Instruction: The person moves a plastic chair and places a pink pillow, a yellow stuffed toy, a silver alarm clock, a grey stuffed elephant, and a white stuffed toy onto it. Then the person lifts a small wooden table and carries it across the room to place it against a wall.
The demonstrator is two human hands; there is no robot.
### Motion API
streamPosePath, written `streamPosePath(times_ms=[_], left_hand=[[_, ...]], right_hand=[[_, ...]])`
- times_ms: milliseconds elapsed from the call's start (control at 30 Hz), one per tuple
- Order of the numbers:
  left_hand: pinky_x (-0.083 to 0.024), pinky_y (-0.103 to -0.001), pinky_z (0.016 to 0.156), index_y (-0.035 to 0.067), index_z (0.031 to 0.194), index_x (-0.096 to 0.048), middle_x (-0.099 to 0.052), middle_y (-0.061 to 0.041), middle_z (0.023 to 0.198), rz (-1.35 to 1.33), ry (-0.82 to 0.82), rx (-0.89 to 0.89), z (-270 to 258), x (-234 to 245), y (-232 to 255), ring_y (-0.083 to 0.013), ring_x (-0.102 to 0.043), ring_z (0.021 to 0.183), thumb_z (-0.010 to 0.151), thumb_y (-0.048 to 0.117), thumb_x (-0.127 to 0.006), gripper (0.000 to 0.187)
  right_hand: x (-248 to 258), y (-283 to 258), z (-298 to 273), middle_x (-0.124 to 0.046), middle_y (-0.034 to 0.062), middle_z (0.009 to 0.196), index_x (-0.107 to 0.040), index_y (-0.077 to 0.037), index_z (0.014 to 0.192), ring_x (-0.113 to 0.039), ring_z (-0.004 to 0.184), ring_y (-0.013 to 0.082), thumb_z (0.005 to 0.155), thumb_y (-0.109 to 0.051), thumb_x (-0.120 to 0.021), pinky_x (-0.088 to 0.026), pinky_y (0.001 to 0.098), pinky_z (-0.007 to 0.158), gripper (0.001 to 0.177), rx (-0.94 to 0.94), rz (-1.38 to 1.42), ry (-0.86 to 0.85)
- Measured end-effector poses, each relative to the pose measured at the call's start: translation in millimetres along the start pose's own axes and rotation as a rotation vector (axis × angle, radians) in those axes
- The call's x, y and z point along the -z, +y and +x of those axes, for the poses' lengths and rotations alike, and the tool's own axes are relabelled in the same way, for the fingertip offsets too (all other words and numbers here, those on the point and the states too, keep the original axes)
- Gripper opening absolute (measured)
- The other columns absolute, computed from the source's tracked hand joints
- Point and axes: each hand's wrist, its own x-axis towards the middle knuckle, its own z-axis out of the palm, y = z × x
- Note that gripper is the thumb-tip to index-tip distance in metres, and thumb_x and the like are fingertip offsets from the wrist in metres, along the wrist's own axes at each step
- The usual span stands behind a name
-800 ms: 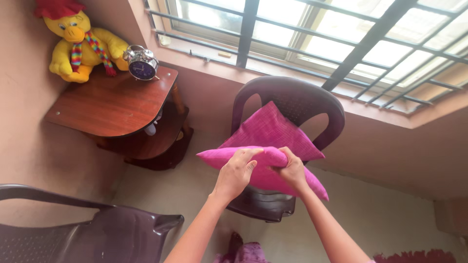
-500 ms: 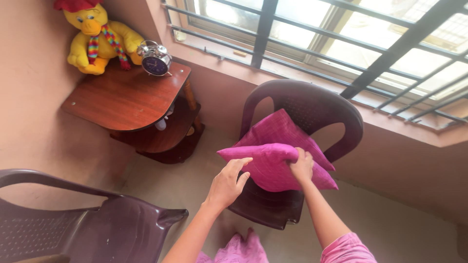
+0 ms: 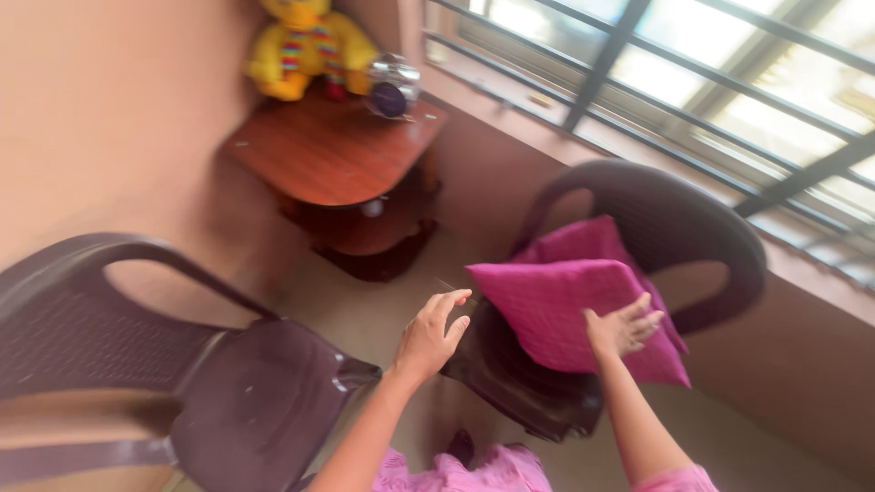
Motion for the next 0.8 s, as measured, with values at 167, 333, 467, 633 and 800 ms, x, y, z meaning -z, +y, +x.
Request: streamPosePath(times_ms=[167, 333, 467, 633, 800], left_hand=[[-0.054, -0.039, 0.095, 0.015, 0.13, -0.063, -0.07, -0.006, 0.12, -0.1, 0.402, 0.045, -38.1, 82.7, -77.9, -0.0262, -0.068, 0.112, 0.093, 0.02, -0.064, 0.037], [-0.052, -0.042, 0.097, 0.007, 0.123, -0.065, -0.071, -0.012, 0.118, 0.161, 0.863, 0.043, -105.1, 237.4, -207.5, -0.0308, -0.067, 0.111, 0.095, 0.018, -0.063, 0.03], [-0.04, -0.054, 0.109, 0.005, 0.135, -0.057, -0.064, -0.018, 0.132, 0.559, 1.041, 0.213, -162.9, 373.8, -330.8, -0.0384, -0.057, 0.126, 0.098, 0.023, -0.068, 0.043], [-0.033, -0.064, 0.099, 0.003, 0.135, -0.055, -0.055, -0.029, 0.135, 0.71, 0.98, 0.679, -201.6, 478.4, -481.9, -0.0467, -0.045, 0.128, 0.088, 0.058, -0.07, 0.074], [-0.034, -0.064, 0.099, 0.008, 0.131, -0.059, -0.057, -0.023, 0.132, 0.5, 0.824, 0.799, -215.9, 469.8, -508.0, -0.0438, -0.046, 0.124, 0.08, 0.08, -0.063, 0.088]], right_hand=[[-13.0, -73.1, -95.2, 0.0, 0.0294, 0.165, -0.004, -0.022, 0.161, -0.004, 0.156, 0.0481, 0.077, -0.024, -0.087, -0.021, 0.0664, 0.12, 0.118, 0.463, -0.043, -0.085], [-38.4, -174.0, -228.3, -0.021, 0.0206, 0.162, -0.021, -0.017, 0.156, -0.018, 0.152, 0.0421, 0.074, -0.02, -0.086, -0.027, 0.0573, 0.121, 0.105, 0.904, 0.038, -0.253], [-55.4, -244.0, -362.4, -0.028, 0.0151, 0.161, -0.027, -0.018, 0.155, -0.028, 0.148, 0.0393, 0.076, -0.016, -0.083, -0.034, 0.0512, 0.119, 0.096, 1.032, 0.078, -0.493], [-68.8, -325.1, -514.5, -0.022, 0.0143, 0.164, -0.027, -0.019, 0.155, -0.027, 0.149, 0.0389, 0.078, -0.017, -0.081, -0.035, 0.0505, 0.117, 0.094, 1.236, 0.097, -0.827], [-65.9, -356.9, -606.1, -0.021, 0.0147, 0.164, -0.028, -0.019, 0.156, -0.026, 0.151, 0.0381, 0.083, -0.025, -0.079, -0.033, 0.0503, 0.118, 0.09, 1.399, -0.007, -0.991]])
